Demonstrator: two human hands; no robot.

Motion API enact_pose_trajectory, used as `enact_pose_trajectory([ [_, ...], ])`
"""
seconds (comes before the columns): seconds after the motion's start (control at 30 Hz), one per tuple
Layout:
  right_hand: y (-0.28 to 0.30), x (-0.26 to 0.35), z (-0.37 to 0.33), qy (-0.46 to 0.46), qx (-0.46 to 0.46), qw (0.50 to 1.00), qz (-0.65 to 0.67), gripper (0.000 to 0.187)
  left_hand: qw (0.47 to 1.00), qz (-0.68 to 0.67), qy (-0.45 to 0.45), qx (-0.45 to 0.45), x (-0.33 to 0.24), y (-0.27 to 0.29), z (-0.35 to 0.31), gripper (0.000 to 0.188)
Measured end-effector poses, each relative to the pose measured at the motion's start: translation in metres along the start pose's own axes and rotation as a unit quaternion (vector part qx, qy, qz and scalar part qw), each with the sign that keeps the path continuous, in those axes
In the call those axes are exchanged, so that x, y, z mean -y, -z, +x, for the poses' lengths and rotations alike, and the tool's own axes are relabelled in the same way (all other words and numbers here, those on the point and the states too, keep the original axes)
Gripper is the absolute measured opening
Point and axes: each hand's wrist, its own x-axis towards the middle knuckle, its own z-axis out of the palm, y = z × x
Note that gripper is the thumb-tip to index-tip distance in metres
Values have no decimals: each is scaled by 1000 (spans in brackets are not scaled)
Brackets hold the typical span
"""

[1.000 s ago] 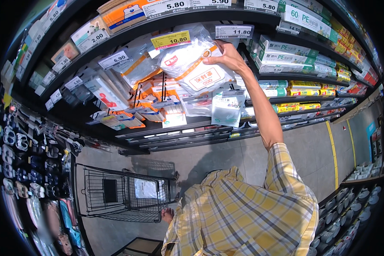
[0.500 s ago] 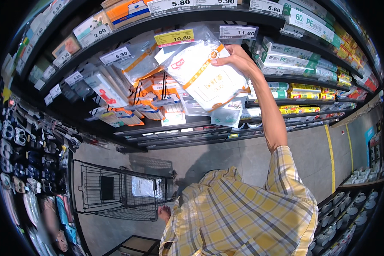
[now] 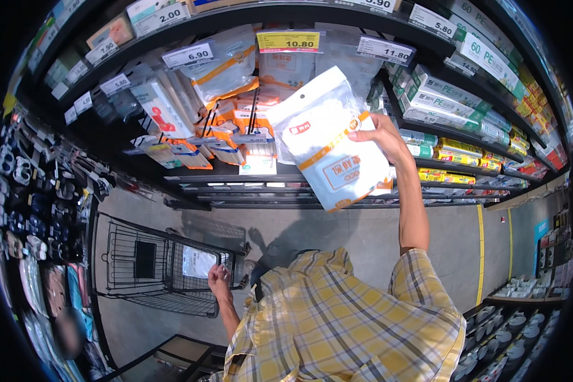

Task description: Pick various packaged household and hygiene items from supermarket shelves and place them into a shopping cart.

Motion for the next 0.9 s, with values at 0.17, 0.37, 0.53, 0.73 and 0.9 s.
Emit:
enact_pose_trajectory([
  [0.17, -19, -25, -15, -24, 58, 991, 114, 38, 984, 31, -16, 173, -82, -77, -34, 41],
  [0.37, -76, -39, -19, -39, 103, 979, 171, 33, 916, -6, -10, 402, -141, -161, -80, 61],
  [0.53, -133, -43, -16, -78, 137, 976, 149, 38, 916, 52, -68, 391, -153, -184, -110, 85],
  [0.73, -204, -56, -25, -139, 192, 962, 132, 43, 949, 77, -101, 289, -131, -138, -99, 73],
  [0.9, -283, -99, -36, -137, 243, 957, 81, 43, 979, -66, 36, 190, -112, -72, -100, 69],
])
